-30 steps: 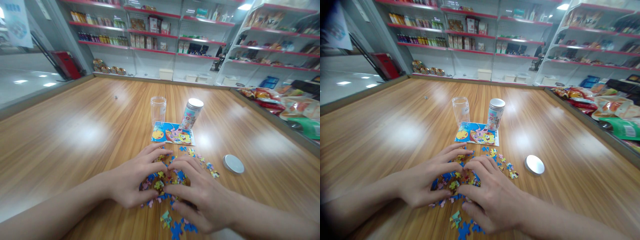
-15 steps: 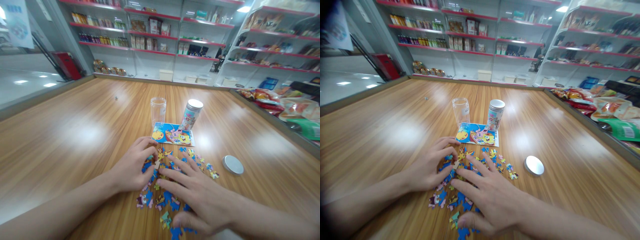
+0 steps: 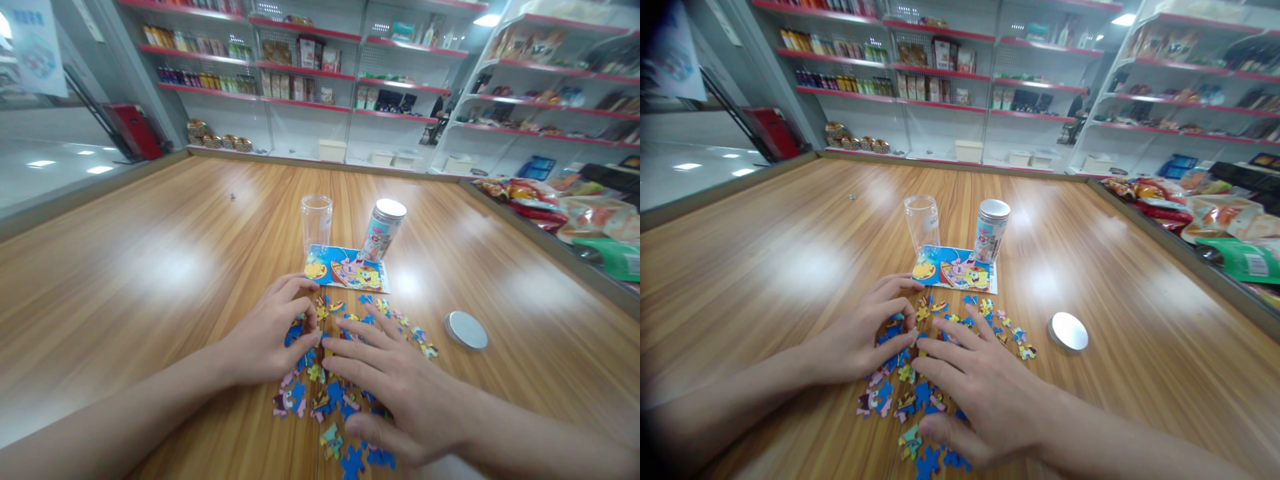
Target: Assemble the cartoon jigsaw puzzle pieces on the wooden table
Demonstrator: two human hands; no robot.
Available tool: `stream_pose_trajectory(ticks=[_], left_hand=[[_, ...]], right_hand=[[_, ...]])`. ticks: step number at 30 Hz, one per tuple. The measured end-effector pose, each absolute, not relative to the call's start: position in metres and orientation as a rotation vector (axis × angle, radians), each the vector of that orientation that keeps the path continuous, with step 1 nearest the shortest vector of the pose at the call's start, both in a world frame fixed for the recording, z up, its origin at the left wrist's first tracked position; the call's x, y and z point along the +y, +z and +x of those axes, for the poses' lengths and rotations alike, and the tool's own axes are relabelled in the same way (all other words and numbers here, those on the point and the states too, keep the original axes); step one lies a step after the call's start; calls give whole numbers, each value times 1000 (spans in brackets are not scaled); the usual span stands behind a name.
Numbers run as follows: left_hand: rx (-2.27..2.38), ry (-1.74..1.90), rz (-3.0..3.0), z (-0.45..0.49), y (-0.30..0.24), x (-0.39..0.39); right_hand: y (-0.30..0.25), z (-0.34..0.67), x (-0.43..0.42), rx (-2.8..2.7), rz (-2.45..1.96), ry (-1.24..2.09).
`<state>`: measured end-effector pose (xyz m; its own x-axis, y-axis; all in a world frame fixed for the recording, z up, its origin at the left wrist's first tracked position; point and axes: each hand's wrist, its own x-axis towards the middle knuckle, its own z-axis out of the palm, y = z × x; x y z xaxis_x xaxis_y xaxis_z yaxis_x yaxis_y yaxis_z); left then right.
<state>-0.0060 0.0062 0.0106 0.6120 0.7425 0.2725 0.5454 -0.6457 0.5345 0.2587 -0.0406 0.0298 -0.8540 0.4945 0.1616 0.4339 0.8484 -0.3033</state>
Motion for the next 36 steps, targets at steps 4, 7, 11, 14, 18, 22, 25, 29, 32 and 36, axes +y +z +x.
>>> stream_pose_trajectory(ticks=[4,7,11,14,18,22,25,29,32,36], left_hand=[[1051,651,2404,-8,7,9],[1051,648,2421,-8,8,9],[1023,649,2495,-6,13,4],[1000,639,2530,-5,16,0],[976,650,2546,-5,15,0],[958,635,2532,-5,14,2],[928,639,2507,-6,14,4],[904,722,2454,-8,10,6],[932,804,2476,-8,7,6],[913,782,2568,-5,11,3]], right_hand=[[27,258,-43,-2710,-750,303],[25,257,-43,-2637,-749,253],[25,258,-41,-2699,-693,290],[27,259,-40,-2778,-664,323],[28,259,-40,-2825,-692,328],[26,260,-40,-2809,-733,319],[25,260,-40,-2809,-740,331],[26,259,-40,-2819,-729,354],[27,258,-39,-2833,-722,367],[28,258,-39,-2851,-726,388]])
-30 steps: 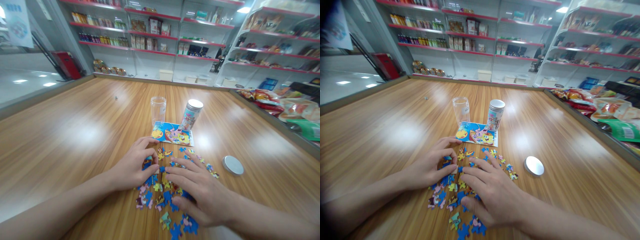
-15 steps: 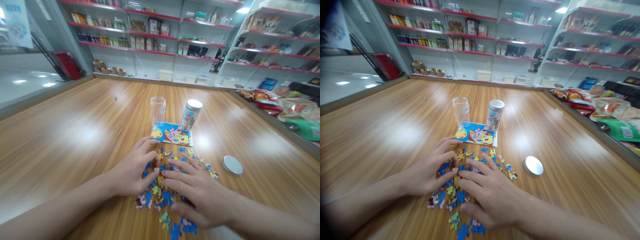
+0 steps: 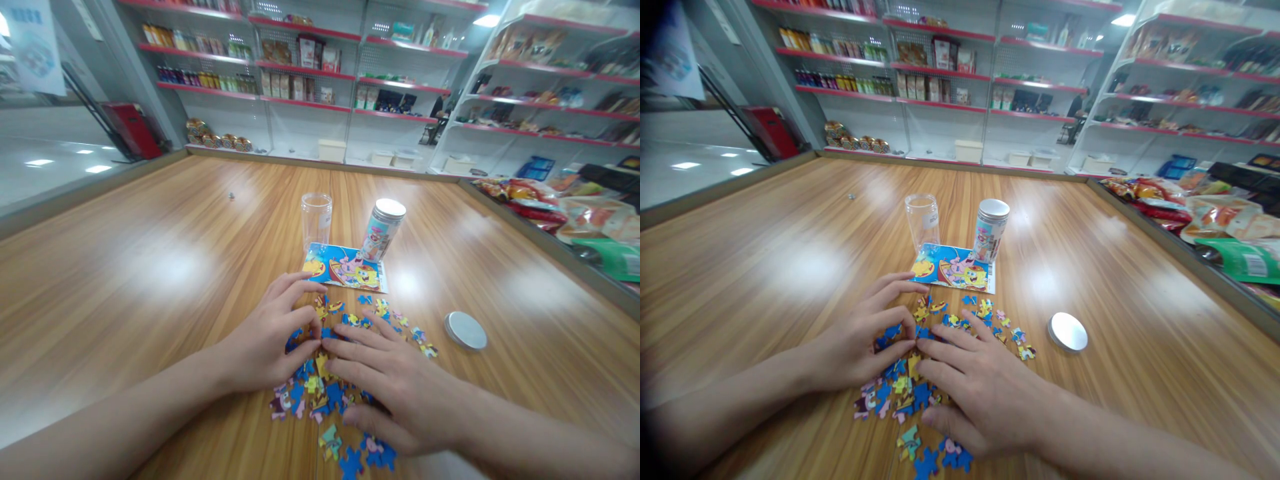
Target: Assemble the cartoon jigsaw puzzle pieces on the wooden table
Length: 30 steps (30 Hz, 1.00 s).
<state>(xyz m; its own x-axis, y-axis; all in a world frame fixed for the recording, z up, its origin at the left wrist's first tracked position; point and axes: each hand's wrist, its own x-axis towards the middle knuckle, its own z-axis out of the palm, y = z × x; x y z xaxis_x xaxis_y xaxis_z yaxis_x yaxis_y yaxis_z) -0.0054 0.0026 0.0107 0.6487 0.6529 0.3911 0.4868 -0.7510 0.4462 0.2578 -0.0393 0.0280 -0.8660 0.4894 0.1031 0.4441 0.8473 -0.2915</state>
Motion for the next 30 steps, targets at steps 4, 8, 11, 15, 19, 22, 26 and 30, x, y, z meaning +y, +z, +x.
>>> stream_pose_trajectory(ticks=[4,8,11,15,19,22,26,30], left_hand=[[893,746,2563,-5,17,-1],[865,757,2539,-6,16,1],[853,743,2549,-7,13,3],[956,706,2610,-6,7,5],[1122,573,2672,-5,2,6],[1188,487,2674,-3,0,6],[1194,455,2679,-3,0,6],[1167,480,2679,-3,1,6]], right_hand=[[29,257,-39,-2851,-717,402],[30,258,-38,-2845,-706,389],[29,258,-39,-2816,-671,339],[22,259,-41,-2674,-816,190],[13,259,-40,-2591,-1177,127],[11,259,-37,-2648,-1211,169],[13,257,-38,-2700,-1117,192],[17,258,-36,-2637,-1071,205]])
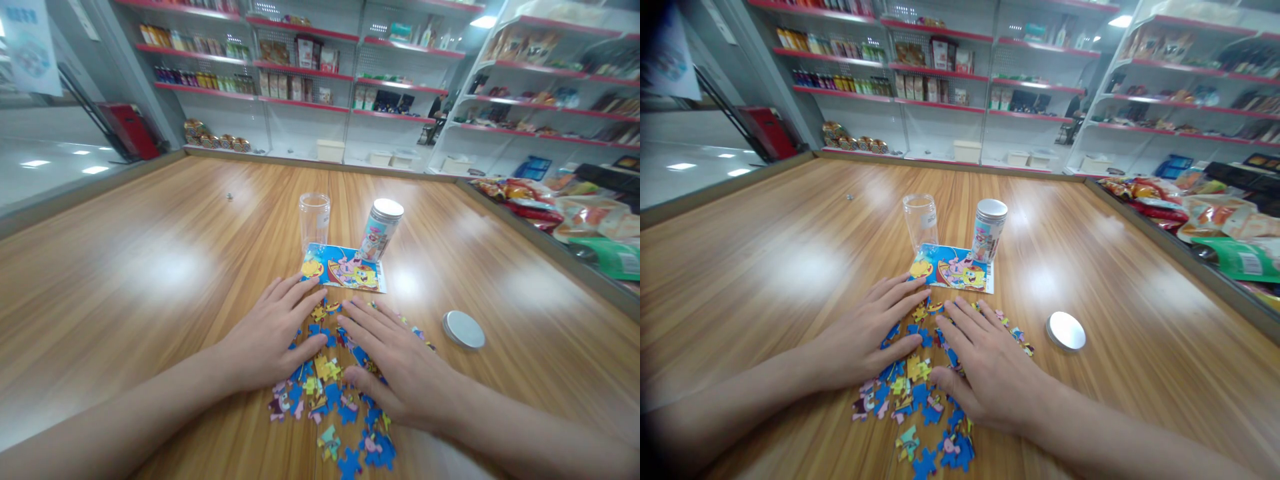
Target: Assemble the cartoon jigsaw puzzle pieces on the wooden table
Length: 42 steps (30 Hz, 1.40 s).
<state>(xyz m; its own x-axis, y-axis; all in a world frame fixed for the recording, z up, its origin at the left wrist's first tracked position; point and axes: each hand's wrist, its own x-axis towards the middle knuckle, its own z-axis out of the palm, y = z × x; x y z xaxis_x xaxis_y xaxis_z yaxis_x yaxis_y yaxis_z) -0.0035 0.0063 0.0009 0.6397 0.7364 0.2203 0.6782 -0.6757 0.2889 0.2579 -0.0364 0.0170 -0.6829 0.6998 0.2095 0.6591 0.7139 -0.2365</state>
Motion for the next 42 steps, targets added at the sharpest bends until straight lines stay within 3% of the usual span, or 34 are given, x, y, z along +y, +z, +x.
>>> stream_pose_trajectory(ticks=[6,14,42], left_hand=[[1125,476,2676,-1,5,6],[1128,431,2698,-1,6,6],[1118,509,2700,-6,3,5]], right_hand=[[23,277,-5,-2437,-1195,27],[14,300,32,-2608,-1204,-38],[9,285,7,-2455,-1168,19]])
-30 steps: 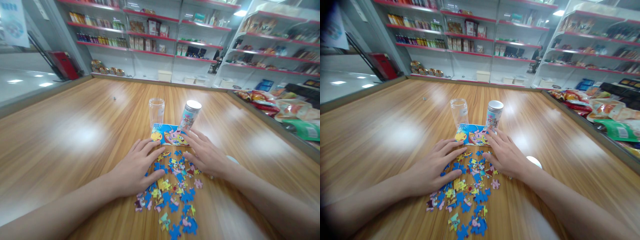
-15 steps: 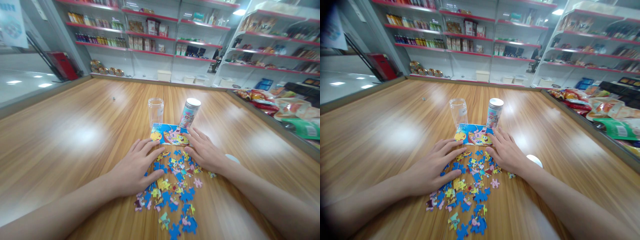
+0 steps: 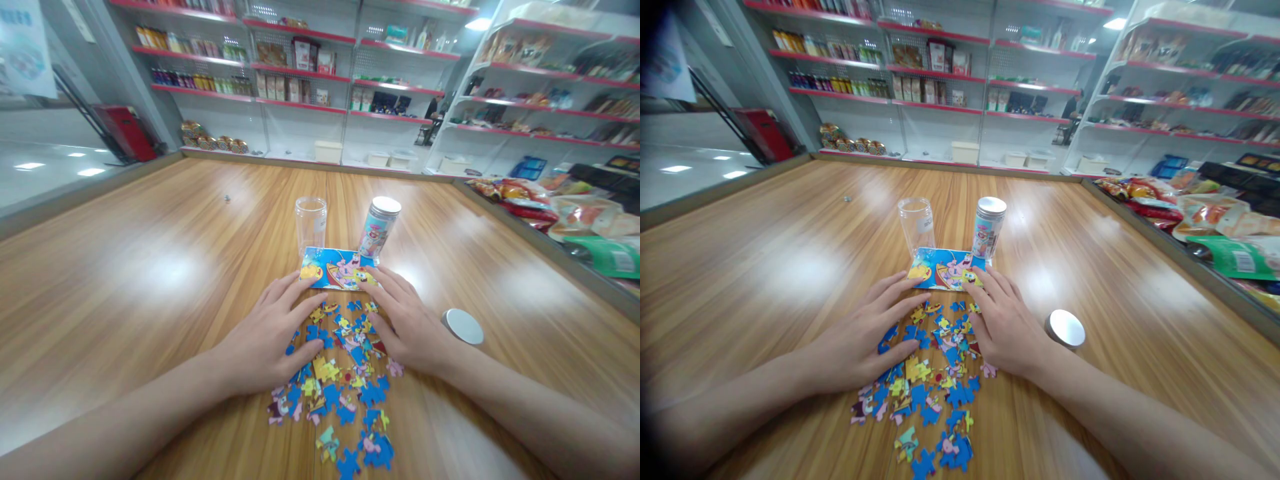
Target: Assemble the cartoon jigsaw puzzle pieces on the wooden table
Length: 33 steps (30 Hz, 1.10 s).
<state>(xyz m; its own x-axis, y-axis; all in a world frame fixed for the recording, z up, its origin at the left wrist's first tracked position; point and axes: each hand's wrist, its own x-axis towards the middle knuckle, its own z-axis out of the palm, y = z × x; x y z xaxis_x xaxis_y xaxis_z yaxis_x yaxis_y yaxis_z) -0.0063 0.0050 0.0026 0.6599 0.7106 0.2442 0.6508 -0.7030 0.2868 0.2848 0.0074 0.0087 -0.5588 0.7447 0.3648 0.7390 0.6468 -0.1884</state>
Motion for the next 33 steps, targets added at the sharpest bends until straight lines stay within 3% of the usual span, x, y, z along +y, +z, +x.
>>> stream_pose_trajectory(ticks=[10,33], left_hand=[[673,284,2790,-5,19,-8],[670,541,2711,-5,12,-1]], right_hand=[[17,272,-13,-2691,-1162,85],[20,273,-13,-2618,-1093,129]])
